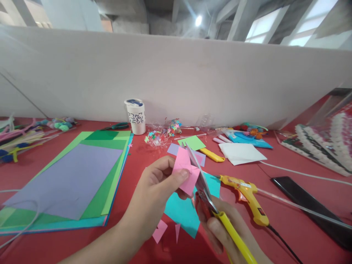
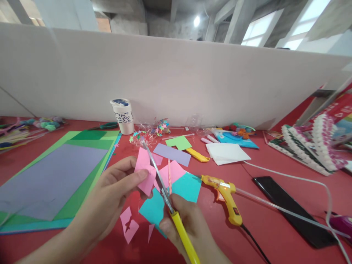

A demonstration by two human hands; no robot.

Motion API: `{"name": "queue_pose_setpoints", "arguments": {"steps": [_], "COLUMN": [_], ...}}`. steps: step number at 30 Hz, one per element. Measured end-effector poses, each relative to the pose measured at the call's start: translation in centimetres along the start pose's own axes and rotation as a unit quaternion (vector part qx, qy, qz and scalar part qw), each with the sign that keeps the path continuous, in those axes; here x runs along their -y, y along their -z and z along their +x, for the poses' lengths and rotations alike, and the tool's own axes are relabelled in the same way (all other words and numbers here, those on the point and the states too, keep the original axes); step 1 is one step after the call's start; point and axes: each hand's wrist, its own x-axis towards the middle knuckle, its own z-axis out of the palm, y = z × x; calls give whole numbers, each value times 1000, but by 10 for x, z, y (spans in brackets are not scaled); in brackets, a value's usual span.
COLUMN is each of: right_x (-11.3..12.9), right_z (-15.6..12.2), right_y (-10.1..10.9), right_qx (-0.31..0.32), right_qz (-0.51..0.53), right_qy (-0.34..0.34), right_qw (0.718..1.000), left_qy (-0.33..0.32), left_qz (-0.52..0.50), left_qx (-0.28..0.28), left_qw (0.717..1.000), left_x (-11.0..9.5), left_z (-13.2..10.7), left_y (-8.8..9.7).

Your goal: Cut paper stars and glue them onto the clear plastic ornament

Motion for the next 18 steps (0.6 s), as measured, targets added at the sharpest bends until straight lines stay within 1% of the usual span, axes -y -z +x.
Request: {"name": "queue_pose_setpoints", "arguments": {"steps": [4,8,12,14,16,18], "right_x": [-3,-4,-3,-6,-11,-20], "right_z": [2,5,6,7,9,10], "right_y": [1,3,5,7,9,8], "right_qx": [-17,-20,-11,-5,11,29], "right_qz": [-2,1,2,4,10,17], "right_qy": [2,5,-3,12,22,13], "right_qw": [1000,1000,1000,1000,1000,999], "left_qy": [21,36,32,11,-28,-65], "left_qz": [-38,-79,-83,-58,-8,49], "left_qx": [1,-37,-47,-64,-93,-102], "left_qw": [999,996,995,996,995,991], "left_x": [-8,-13,-13,-12,-12,-14], "left_z": [2,6,11,13,14,14], "left_y": [2,9,15,18,19,20]}}
